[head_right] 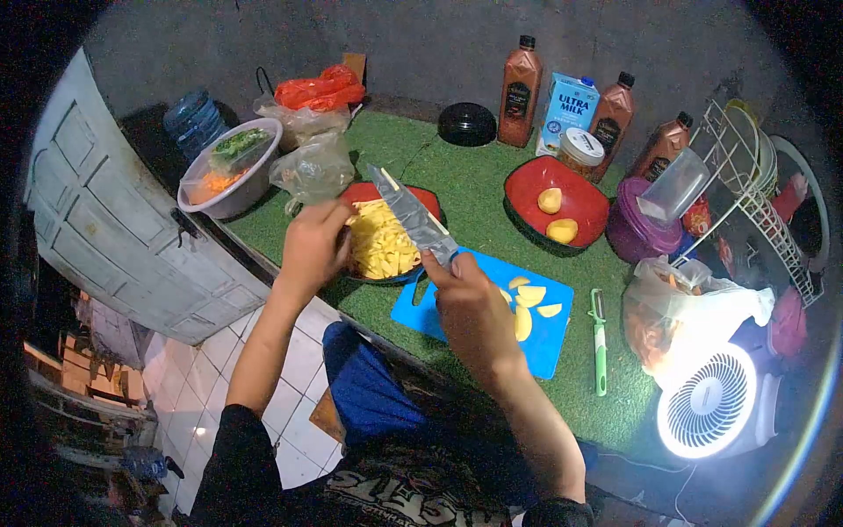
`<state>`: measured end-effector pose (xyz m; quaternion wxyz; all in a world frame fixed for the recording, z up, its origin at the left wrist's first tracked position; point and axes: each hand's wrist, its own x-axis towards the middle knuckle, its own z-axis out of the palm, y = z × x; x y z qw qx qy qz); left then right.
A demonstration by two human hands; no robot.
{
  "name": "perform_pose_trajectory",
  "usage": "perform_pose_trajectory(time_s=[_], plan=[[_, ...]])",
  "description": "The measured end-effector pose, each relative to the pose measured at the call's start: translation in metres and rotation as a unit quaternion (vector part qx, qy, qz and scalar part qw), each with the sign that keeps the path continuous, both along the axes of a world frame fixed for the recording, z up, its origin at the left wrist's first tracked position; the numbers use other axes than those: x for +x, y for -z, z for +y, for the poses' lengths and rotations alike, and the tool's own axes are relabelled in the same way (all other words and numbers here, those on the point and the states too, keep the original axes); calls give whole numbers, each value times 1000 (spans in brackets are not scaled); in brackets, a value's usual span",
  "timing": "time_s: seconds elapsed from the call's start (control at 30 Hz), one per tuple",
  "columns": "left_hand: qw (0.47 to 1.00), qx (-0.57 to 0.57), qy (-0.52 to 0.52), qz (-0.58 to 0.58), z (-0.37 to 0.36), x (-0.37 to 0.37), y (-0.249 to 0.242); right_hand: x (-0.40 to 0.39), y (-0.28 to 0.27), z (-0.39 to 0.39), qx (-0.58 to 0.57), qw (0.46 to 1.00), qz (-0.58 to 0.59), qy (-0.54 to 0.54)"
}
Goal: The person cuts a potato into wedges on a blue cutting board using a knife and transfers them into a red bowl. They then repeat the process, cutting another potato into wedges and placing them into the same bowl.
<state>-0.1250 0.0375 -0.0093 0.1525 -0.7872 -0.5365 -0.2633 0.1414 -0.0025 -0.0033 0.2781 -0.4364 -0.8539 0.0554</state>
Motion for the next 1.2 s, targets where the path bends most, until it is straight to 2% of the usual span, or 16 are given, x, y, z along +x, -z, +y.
perform_pose_trajectory(time_s=[0.03,0.07,0.13,0.27,0.4,0.57,0.63,0.67,0.73,0.87,0.97,1.03,1.07,1.17,1.2], plan=[[998,50,12,-40,3,5,-5,0,-1,-1,0,1000,-1,-1],[998,51,10,-41,7,9,-11,-1,-2,-2,4,1000,-4,-2],[995,81,47,17,17,12,-22,-3,-6,-5,8,1000,-7,-5],[994,46,88,36,30,10,-16,0,-13,-9,-6,1000,-15,-4],[995,55,71,41,21,0,-8,3,-9,-6,-29,999,44,11],[1000,15,22,9,1,-11,-9,2,-7,-4,-29,999,27,14],[998,40,51,-18,1,-6,-12,-1,-7,-4,-41,999,12,21],[998,41,51,-18,0,-1,-15,-3,-6,-3,-2,1000,8,-1],[988,51,143,22,-3,17,-26,-7,-8,-2,37,999,4,-24],[987,40,146,49,2,32,-22,-17,-11,-3,53,998,-27,-33],[992,22,115,46,8,30,-18,-24,-1,2,74,996,-32,-46],[996,60,43,50,6,26,-21,-31,-4,1,76,996,-5,-56],[996,59,43,52,4,23,-22,-32,-3,3,75,996,-4,-57],[996,76,-23,40,-13,18,-30,-38,4,13,78,991,38,-102],[997,71,-16,39,-19,18,-33,-38,4,18,82,987,94,-104]])
